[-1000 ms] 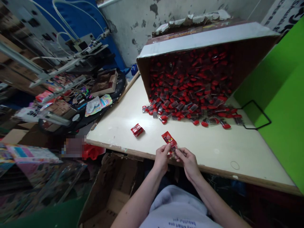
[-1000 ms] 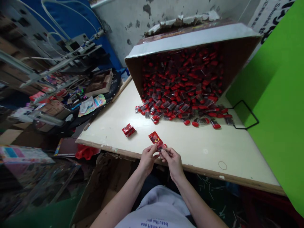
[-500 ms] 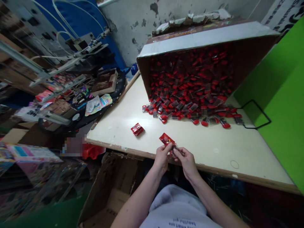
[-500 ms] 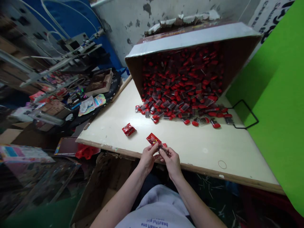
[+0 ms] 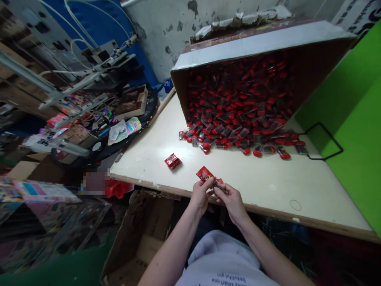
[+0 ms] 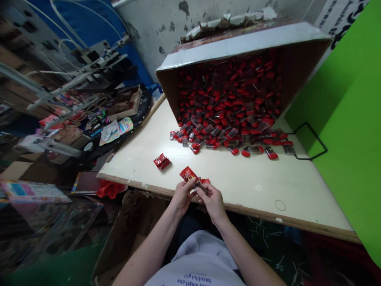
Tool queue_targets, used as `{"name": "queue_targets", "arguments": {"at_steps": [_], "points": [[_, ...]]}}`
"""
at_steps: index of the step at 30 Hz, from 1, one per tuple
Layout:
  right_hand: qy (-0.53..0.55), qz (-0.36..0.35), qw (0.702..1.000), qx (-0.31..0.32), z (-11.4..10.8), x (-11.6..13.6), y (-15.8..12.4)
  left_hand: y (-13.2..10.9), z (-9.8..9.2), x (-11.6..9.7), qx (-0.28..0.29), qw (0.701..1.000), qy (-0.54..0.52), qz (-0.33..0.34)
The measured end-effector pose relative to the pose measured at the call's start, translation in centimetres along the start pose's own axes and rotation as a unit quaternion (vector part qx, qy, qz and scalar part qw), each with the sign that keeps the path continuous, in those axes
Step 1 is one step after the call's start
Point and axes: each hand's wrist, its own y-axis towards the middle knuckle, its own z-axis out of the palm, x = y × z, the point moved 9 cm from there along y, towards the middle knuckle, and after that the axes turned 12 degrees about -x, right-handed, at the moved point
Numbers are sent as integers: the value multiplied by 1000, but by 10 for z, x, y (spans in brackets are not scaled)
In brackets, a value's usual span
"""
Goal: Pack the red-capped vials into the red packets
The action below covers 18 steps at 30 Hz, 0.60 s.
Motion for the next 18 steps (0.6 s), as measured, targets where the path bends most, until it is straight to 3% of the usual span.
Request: {"name": "queue_targets", "arguments": {"at_steps": [3, 10, 18], "points": [[12, 20, 1000, 7, 3, -1, -1, -5, 5, 3, 16, 1000, 4, 2], [36, -3, 999, -21, 10, -4, 2, -11, 6, 7, 7, 1000, -31, -1], [18, 12, 997, 69, 7, 2, -4, -9, -1, -6, 12, 1000, -16, -7]]}}
